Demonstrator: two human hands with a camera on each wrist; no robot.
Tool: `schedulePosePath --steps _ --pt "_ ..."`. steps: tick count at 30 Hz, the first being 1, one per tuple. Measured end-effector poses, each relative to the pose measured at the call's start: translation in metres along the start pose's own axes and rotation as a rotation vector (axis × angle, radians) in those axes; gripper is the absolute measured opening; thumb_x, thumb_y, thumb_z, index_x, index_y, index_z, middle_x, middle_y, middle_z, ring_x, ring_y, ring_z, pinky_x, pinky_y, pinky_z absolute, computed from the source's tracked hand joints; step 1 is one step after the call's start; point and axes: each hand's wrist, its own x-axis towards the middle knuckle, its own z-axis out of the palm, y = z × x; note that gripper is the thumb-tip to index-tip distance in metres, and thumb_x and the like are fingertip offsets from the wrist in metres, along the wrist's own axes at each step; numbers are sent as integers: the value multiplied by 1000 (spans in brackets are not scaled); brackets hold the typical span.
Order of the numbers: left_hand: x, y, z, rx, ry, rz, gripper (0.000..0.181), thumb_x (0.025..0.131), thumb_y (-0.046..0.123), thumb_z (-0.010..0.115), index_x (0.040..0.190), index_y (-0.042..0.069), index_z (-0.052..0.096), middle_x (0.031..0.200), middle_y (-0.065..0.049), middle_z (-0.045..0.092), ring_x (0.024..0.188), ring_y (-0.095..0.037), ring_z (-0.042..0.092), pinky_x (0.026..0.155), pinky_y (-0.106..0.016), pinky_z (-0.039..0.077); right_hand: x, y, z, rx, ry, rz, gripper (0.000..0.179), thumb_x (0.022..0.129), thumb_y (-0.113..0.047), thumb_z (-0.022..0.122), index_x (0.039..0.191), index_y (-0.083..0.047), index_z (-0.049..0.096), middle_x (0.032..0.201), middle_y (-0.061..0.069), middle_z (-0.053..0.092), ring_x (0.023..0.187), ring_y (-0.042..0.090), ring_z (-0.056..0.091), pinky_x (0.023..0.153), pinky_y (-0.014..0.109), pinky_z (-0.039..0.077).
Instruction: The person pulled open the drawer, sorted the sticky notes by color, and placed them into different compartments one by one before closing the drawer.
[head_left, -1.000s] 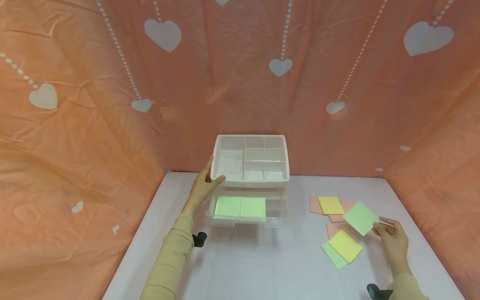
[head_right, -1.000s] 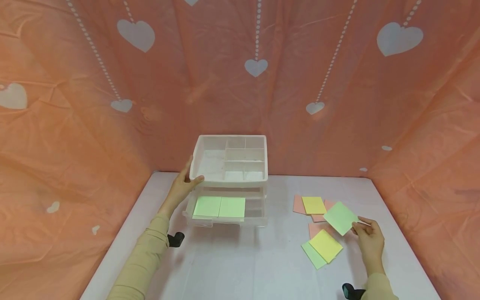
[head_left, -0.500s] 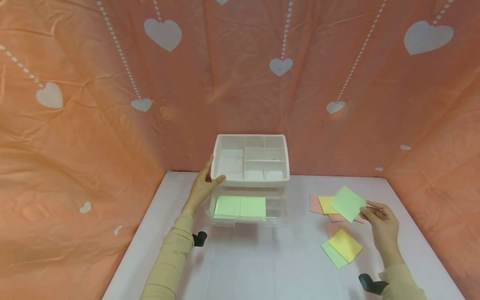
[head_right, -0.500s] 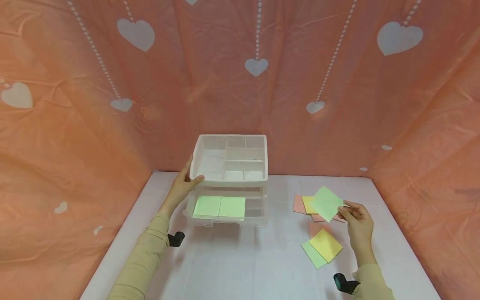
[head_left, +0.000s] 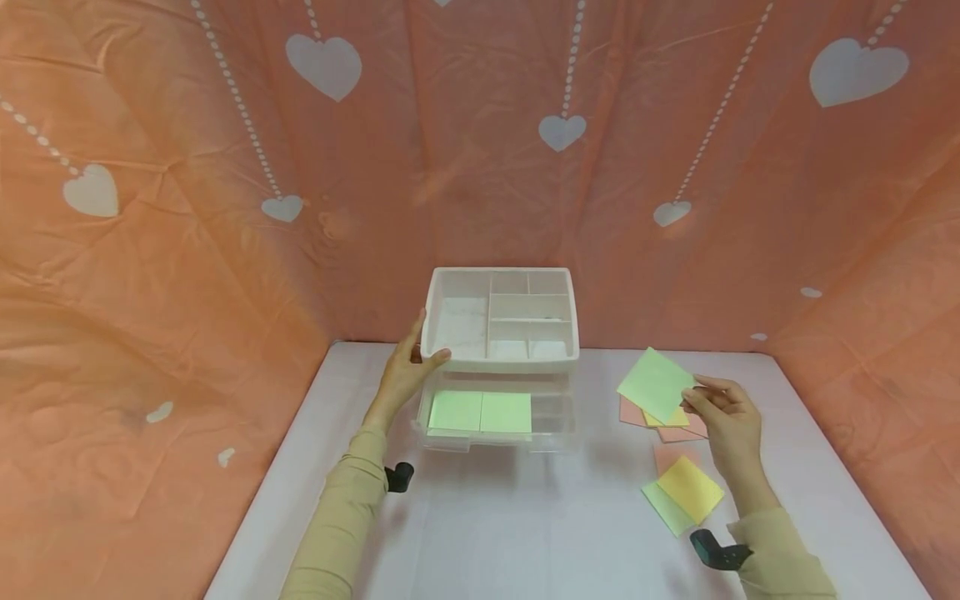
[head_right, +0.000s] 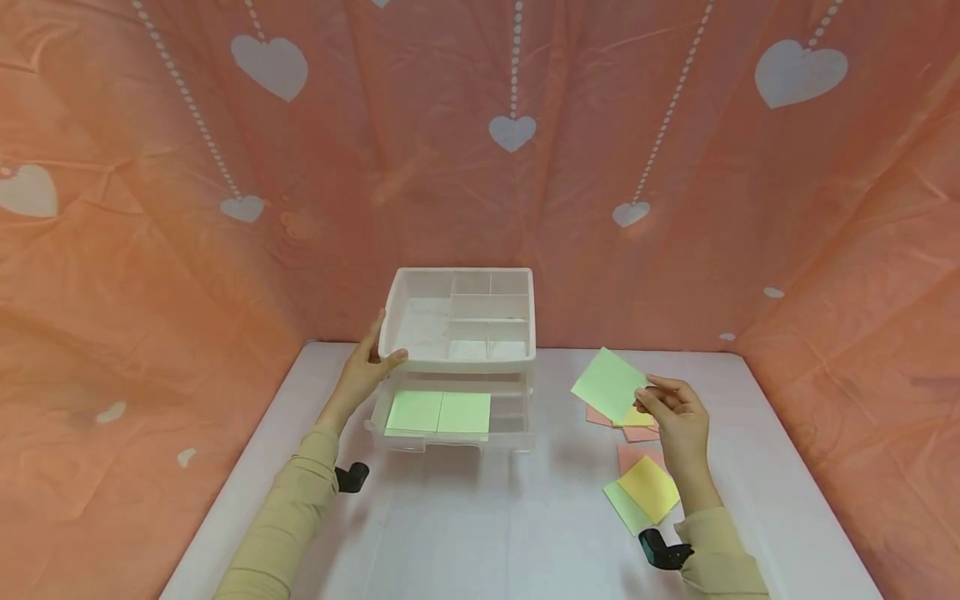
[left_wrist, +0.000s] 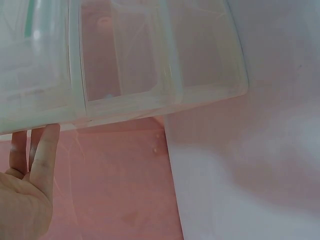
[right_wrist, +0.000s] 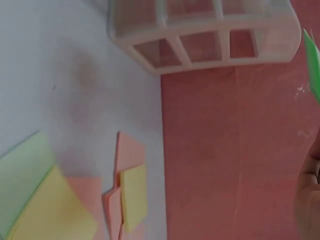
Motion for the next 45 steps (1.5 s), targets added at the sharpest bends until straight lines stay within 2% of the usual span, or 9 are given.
schedulePosePath --steps 3,8,17,31,33,36,40,45 --pt "0 1 0 -12 0 -2 80 81 52 65 141 56 11 82 -1 34 75 -17 36 65 -28 35 3 3 12 23 -50 -4 30 85 21 47 101 3 65 79 3 70 67 12 65 64 20 53" --pt "0 0 0 -27 2 8 80 81 50 66 141 55 13 81 -1 34 74 -17 36 65 -28 35 6 8 39 38 -89 7 29 85 19 50 101 0 65 78 2 70 68 12 65 66 20 52" --pt "1 -2 2 -34 -1 -13 80 80 52 66 139 58 13 83 -1 36 77 -16 38 68 -29 37 8 22 82 -54 -87 69 29 82 14 59 94 -10 67 74 -3 68 63 8 62 61 18 50" --pt "2 -3 2 -35 -3 -11 79 80 55 65 137 61 12 84 -2 37 79 -17 39 69 -30 37 13 32 107 -217 -215 106 21 85 1 63 87 -18 69 75 -9 67 63 5 59 61 18 49" --pt "2 -3 1 -32 -2 -9 79 80 55 65 137 61 12 84 -1 36 79 -17 38 69 -30 37 12 33 110 -253 -230 113 18 85 0 64 88 -17 69 75 -10 67 63 5 59 61 18 49" --pt "1 -2 1 -33 -1 -7 79 80 55 65 138 60 12 82 -1 34 77 -17 37 68 -30 36 10 34 114 -308 -255 116 8 85 -2 64 92 -4 68 74 -12 66 63 4 59 61 17 49" --pt "1 -2 1 -30 0 -8 79 80 54 65 138 60 12 82 -1 34 77 -17 36 69 -30 36 9 34 118 -392 -294 117 21 86 -3 64 100 11 61 76 -16 65 66 1 57 62 17 49" --pt "2 -2 1 -33 0 -8 79 81 53 65 139 58 13 84 -1 35 78 -17 36 69 -31 36 8 37 118 -519 -342 87 18 86 -4 65 99 8 64 79 -18 63 69 0 57 64 18 49"
